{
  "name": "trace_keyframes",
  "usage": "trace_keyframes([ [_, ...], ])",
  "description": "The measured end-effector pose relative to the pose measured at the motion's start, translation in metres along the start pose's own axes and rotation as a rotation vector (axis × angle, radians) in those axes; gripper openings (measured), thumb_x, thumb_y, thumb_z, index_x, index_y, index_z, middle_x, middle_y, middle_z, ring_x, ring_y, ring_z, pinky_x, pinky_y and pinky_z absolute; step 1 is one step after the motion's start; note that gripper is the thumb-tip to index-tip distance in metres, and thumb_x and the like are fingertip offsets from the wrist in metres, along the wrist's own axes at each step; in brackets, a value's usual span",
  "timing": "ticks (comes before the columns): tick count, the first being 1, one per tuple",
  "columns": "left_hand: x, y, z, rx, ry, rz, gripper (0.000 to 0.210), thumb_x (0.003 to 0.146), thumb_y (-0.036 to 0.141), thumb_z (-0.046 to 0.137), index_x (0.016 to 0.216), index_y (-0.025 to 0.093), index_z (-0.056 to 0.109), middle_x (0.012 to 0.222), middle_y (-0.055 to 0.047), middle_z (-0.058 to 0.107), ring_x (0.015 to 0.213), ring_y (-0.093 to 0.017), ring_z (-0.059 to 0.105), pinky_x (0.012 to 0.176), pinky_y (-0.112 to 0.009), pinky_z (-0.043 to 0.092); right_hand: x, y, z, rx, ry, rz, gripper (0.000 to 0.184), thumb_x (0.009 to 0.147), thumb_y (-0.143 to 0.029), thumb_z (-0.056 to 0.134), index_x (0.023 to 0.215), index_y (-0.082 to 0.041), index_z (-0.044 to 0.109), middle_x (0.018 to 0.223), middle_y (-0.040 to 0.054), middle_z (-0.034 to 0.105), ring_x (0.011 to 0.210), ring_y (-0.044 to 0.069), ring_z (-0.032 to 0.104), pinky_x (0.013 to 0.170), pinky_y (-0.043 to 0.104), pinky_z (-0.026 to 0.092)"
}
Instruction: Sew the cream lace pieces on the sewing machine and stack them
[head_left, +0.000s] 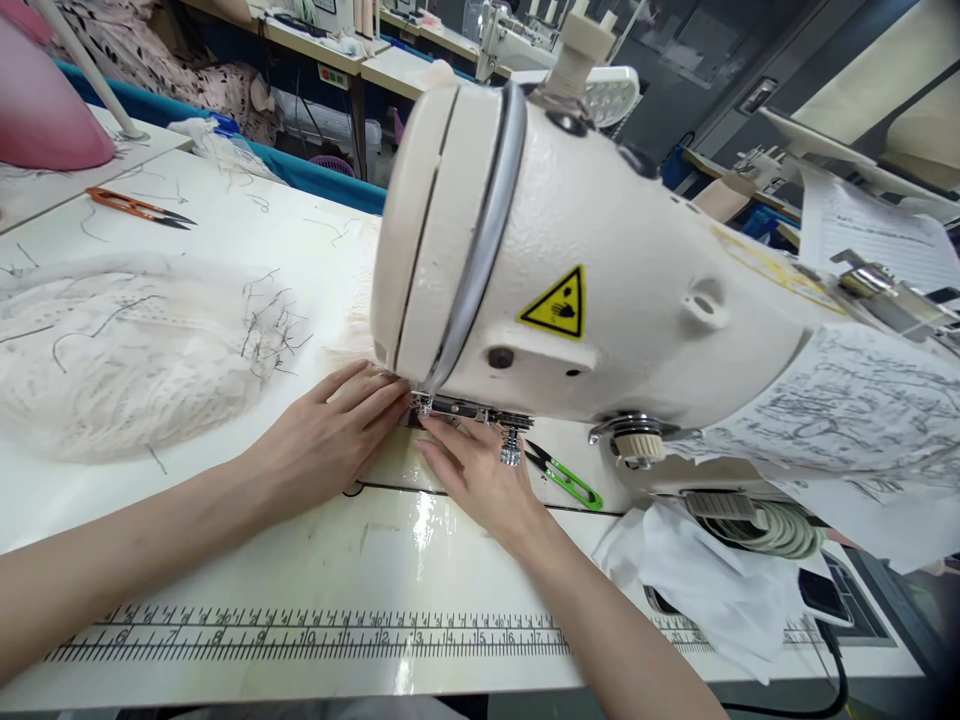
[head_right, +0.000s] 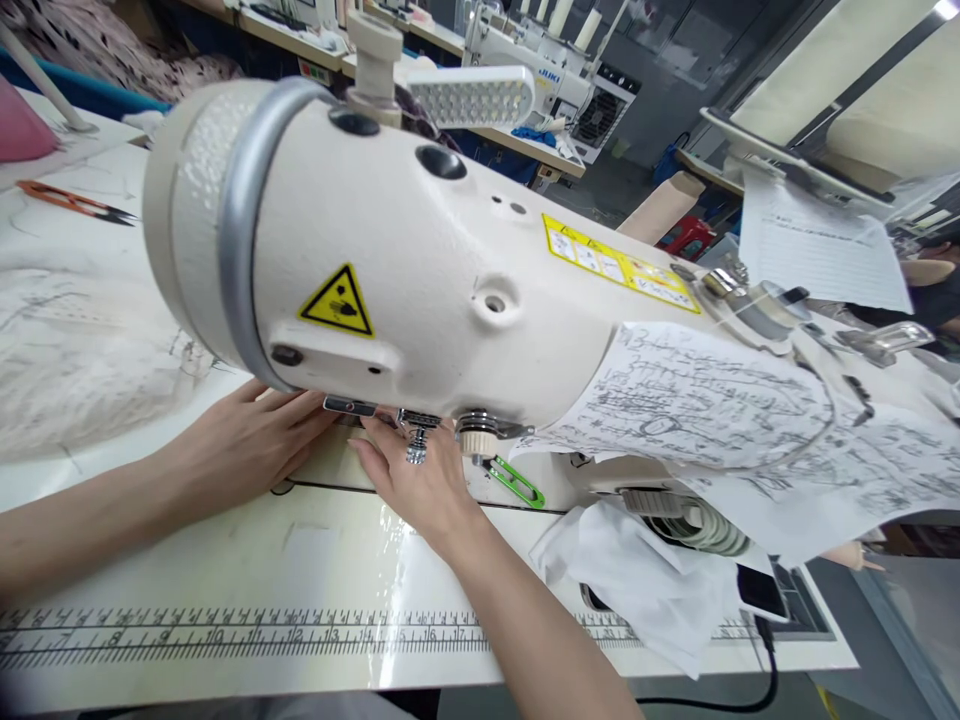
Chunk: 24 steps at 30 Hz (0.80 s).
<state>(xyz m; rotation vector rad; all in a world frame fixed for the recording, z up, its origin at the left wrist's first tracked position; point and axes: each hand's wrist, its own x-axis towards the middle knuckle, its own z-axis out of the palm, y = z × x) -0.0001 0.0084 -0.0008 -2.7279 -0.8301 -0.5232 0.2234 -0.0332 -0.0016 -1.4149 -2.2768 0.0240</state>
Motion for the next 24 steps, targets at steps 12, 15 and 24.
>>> trace_keyframes([
  [12, -0.0064, -0.0004, 0.0087, -0.066, -0.053, -0.019, 0.046, 0.095, 0.011, 0.040, 0.136, 0.014, 0.058, 0.134, -0.011, 0.066, 0.138, -0.027, 0.049, 0.122, -0.050, 0.028, 0.0002, -0.0016, -0.0015, -0.081, -0.036, 0.044, 0.029, 0.101, -0.040, 0.051, 0.122, -0.033, 0.070, 0.100, 0.0046, 0.077, 0.094, 0.021, 0.073, 0.094, 0.040, 0.055],
  [15, -0.0055, -0.0023, 0.0072, -0.049, -0.065, 0.018, 0.043, 0.096, 0.012, 0.041, 0.135, 0.013, 0.059, 0.136, -0.012, 0.065, 0.138, -0.027, 0.049, 0.123, -0.049, 0.027, 0.0017, 0.0001, -0.0026, -0.049, -0.060, 0.049, 0.029, 0.100, -0.039, 0.054, 0.123, -0.033, 0.070, 0.104, 0.0048, 0.077, 0.096, 0.021, 0.072, 0.093, 0.039, 0.055],
  [24, -0.0034, -0.0038, 0.0064, 0.006, -0.074, 0.035, 0.044, 0.096, 0.013, 0.040, 0.137, 0.010, 0.055, 0.140, -0.013, 0.062, 0.139, -0.026, 0.048, 0.124, -0.047, 0.022, 0.0030, 0.0006, -0.0041, 0.016, -0.083, 0.070, 0.028, 0.099, -0.040, 0.056, 0.121, -0.031, 0.072, 0.103, 0.0046, 0.077, 0.098, 0.020, 0.072, 0.091, 0.035, 0.055],
])
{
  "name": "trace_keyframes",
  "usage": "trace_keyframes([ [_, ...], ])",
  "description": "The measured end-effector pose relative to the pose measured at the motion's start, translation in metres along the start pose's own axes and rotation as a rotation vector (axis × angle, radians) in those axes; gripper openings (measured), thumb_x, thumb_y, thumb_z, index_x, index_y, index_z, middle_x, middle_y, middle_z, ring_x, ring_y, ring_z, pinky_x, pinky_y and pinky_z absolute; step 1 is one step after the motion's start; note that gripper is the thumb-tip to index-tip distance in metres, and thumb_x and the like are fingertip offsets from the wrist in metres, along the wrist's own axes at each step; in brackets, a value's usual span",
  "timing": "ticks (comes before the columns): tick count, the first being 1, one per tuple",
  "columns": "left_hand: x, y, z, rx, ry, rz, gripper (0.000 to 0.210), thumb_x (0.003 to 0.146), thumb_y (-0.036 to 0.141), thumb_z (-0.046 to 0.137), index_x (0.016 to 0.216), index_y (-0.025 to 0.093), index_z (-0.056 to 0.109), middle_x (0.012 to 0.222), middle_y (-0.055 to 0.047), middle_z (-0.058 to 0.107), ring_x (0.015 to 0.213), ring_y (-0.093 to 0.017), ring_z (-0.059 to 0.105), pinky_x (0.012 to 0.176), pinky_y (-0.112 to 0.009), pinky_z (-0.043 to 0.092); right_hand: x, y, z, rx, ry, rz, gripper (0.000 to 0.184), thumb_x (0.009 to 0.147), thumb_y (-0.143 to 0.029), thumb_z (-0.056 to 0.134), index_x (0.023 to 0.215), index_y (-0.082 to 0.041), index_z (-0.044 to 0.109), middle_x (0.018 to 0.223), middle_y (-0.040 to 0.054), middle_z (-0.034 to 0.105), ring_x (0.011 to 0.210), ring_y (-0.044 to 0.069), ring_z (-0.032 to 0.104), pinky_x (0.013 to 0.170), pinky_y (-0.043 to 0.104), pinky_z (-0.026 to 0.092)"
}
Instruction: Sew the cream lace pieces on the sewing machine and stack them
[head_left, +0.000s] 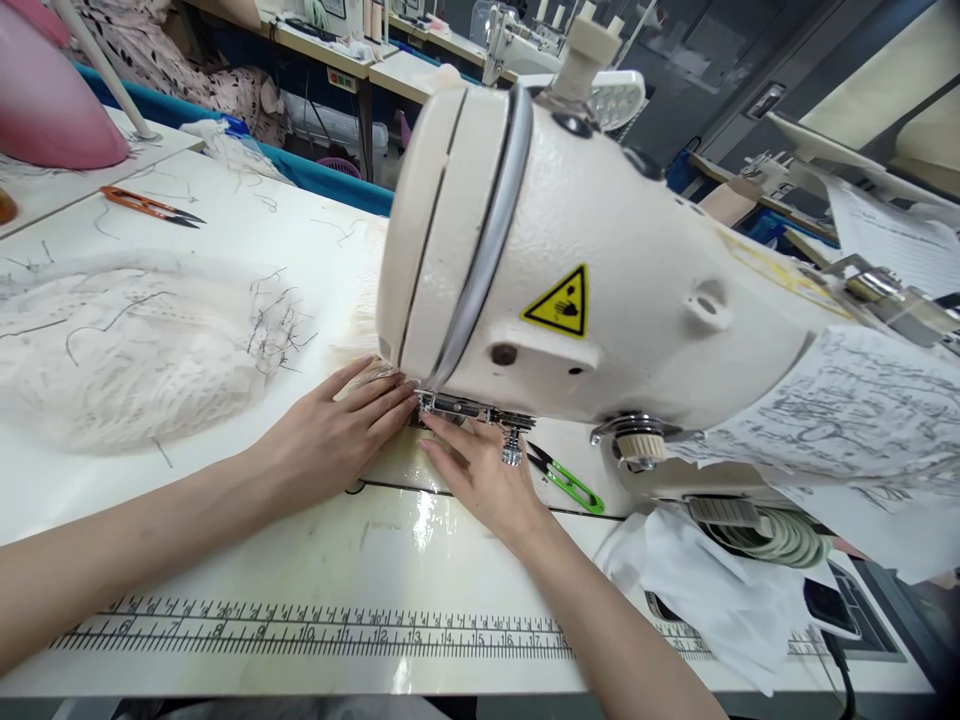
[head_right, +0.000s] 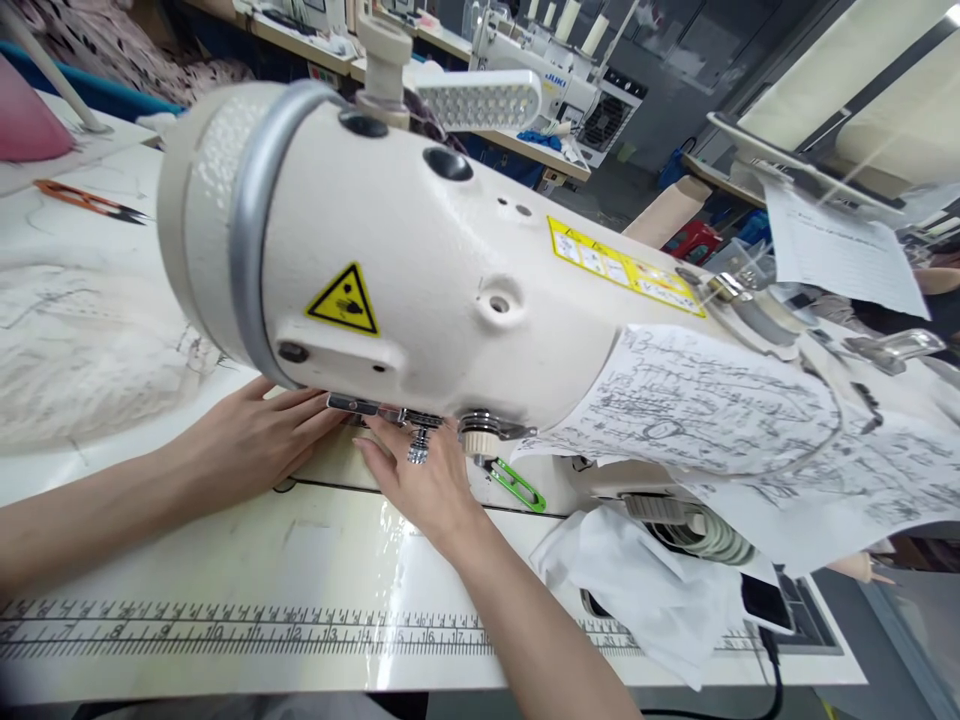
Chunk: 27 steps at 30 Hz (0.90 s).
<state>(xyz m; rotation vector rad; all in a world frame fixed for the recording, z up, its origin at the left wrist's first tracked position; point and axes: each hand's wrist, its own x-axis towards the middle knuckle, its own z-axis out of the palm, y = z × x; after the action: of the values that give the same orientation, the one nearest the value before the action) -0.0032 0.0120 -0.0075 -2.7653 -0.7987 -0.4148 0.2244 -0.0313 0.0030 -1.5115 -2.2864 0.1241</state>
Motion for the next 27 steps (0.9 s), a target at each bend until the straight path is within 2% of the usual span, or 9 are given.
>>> trace_keyframes([
  [3, 0.001, 0.002, 0.000, -0.013, 0.033, -0.025, 0.044, 0.095, 0.012, 0.039, 0.135, 0.009, 0.058, 0.138, -0.014, 0.063, 0.137, -0.027, 0.051, 0.124, -0.048, 0.021, 0.000, -0.002, -0.001, -0.001, -0.034, 0.011, 0.031, 0.101, -0.044, 0.053, 0.123, -0.031, 0.071, 0.102, 0.0049, 0.076, 0.101, 0.021, 0.071, 0.095, 0.038, 0.054],
  [7, 0.004, 0.003, -0.003, 0.021, 0.017, -0.030, 0.045, 0.095, 0.015, 0.038, 0.133, 0.008, 0.060, 0.135, -0.014, 0.065, 0.135, -0.029, 0.052, 0.123, -0.048, 0.023, 0.000, -0.005, -0.003, -0.028, -0.039, 0.010, 0.038, 0.103, -0.048, 0.045, 0.125, -0.030, 0.069, 0.100, 0.0052, 0.076, 0.109, 0.023, 0.068, 0.103, 0.043, 0.050],
  [12, 0.005, 0.004, -0.006, 0.048, -0.026, -0.040, 0.045, 0.095, 0.016, 0.036, 0.133, 0.009, 0.061, 0.135, -0.014, 0.065, 0.134, -0.030, 0.053, 0.121, -0.049, 0.028, 0.000, -0.005, -0.001, -0.098, -0.020, -0.014, 0.039, 0.103, -0.049, 0.044, 0.126, -0.030, 0.068, 0.111, 0.0072, 0.073, 0.119, 0.026, 0.063, 0.106, 0.045, 0.048],
  [20, 0.005, 0.005, -0.005, 0.077, -0.048, -0.047, 0.045, 0.097, 0.017, 0.036, 0.134, 0.007, 0.060, 0.138, -0.015, 0.063, 0.135, -0.031, 0.052, 0.120, -0.049, 0.028, -0.001, -0.005, 0.005, -0.221, 0.038, -0.082, 0.038, 0.104, -0.045, 0.043, 0.126, -0.026, 0.068, 0.109, 0.0091, 0.073, 0.111, 0.026, 0.066, 0.101, 0.044, 0.048],
  [24, 0.004, 0.004, -0.005, 0.058, -0.045, -0.045, 0.044, 0.095, 0.017, 0.040, 0.132, 0.009, 0.061, 0.136, -0.014, 0.064, 0.135, -0.032, 0.051, 0.120, -0.049, 0.028, -0.002, -0.003, 0.005, -0.266, 0.062, -0.084, 0.036, 0.104, -0.045, 0.043, 0.123, -0.028, 0.069, 0.099, 0.0066, 0.075, 0.096, 0.023, 0.069, 0.092, 0.039, 0.051],
  [27, 0.005, 0.004, -0.006, 0.067, -0.031, -0.046, 0.042, 0.095, 0.016, 0.040, 0.130, 0.009, 0.062, 0.134, -0.014, 0.065, 0.133, -0.032, 0.053, 0.119, -0.049, 0.030, -0.003, 0.003, 0.009, -0.255, 0.128, -0.083, 0.032, 0.103, -0.045, 0.046, 0.117, -0.028, 0.071, 0.092, 0.0046, 0.076, 0.089, 0.020, 0.070, 0.091, 0.036, 0.048],
])
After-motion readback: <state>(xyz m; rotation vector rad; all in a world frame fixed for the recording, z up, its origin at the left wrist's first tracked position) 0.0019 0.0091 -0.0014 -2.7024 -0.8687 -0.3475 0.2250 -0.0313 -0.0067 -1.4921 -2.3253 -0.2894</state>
